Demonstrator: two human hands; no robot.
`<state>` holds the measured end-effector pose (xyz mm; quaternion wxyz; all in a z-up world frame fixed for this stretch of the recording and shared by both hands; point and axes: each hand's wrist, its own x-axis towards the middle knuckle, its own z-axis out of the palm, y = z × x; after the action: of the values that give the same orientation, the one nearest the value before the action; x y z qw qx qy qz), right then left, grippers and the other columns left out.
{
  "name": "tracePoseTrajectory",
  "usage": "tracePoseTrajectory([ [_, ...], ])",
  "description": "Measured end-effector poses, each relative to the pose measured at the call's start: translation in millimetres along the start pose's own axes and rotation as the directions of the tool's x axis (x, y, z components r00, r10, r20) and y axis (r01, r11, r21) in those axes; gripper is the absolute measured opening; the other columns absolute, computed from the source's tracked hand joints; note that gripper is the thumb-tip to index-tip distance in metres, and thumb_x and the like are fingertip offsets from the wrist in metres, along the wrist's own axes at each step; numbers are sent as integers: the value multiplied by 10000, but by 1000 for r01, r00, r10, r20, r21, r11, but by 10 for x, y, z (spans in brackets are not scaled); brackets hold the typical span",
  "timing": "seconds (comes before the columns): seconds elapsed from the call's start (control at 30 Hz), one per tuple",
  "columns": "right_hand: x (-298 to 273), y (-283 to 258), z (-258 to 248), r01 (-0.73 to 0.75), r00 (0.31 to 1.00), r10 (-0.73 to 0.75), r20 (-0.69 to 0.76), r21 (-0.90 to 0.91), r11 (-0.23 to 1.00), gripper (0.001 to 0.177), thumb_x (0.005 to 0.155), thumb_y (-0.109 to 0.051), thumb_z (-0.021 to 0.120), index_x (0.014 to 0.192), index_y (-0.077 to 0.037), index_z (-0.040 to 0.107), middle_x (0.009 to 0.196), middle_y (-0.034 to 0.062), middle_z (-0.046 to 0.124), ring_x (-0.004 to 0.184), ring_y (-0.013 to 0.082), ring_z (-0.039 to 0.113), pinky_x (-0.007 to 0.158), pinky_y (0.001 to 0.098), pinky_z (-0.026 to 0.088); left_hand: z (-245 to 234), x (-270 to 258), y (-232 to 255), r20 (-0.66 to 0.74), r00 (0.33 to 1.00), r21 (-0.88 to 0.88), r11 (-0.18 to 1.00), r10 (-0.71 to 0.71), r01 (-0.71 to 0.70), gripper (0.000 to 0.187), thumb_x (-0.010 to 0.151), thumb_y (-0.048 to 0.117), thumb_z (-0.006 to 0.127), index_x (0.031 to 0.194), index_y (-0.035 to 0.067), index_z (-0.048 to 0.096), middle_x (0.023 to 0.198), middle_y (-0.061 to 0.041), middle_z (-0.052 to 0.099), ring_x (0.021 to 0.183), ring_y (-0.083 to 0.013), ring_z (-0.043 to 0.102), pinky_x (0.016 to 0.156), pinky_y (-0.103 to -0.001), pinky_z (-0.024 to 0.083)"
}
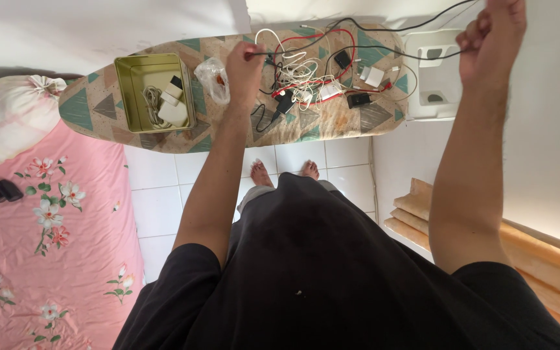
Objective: The person sorts through a pile of electronics on an ironing board, untangling various cables and power adapters by hand. They place several items into a metal tin and coil a red USB cable before setting it back down.
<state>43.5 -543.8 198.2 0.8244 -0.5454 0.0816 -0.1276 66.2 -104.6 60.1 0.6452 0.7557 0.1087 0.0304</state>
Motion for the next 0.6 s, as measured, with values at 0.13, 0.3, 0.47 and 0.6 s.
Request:
tracePoseTrajectory([
  [0.13, 193, 19, -232, -66, 998, 57, 35, 341, 938, 207, 1124, -155, 667, 964, -71, 567, 855, 33, 504, 675, 156, 430, 610, 311, 372, 98, -69, -68, 123, 980, -121, 983, 156, -141, 168, 869, 53, 679, 1032, 23, 656, 997, -69, 728, 929, -142, 701, 837, -291, 573],
  [0.3, 240, 407, -303, -206, 978, 189, 82, 334, 920, 148, 1093, -138, 708, 995, -80, 614, 905, 14, 575, 742, 145, 512, 738, 294, 437, 164, -224, -47, 126, 971, -10, 979, 202, -202, 177, 923, 51, 659, 1092, 32, 710, 1084, -63, 741, 1010, -151, 708, 889, -301, 568],
  [0.47, -71, 921, -158, -316, 940, 331, -88, 147, 937, 182, 950, -277, 702, 1080, -151, 693, 988, -22, 632, 966, 171, 596, 892, 382, 473, 188, -298, -52, 243, 967, -279, 960, 82, -12, 165, 1021, 79, 615, 1138, 12, 710, 1041, -37, 729, 1010, -145, 654, 921, -269, 497],
  [0.6, -284, 1439, -217, -472, 868, 495, -48, 230, 851, 215, 977, -221, 672, 1168, -127, 696, 1032, 12, 635, 978, 204, 599, 884, 416, 483, 282, -328, -102, 213, 973, -475, 880, 95, 18, 205, 1017, 24, 659, 1216, -25, 656, 1007, -53, 641, 973, -147, 602, 907, -288, 492],
])
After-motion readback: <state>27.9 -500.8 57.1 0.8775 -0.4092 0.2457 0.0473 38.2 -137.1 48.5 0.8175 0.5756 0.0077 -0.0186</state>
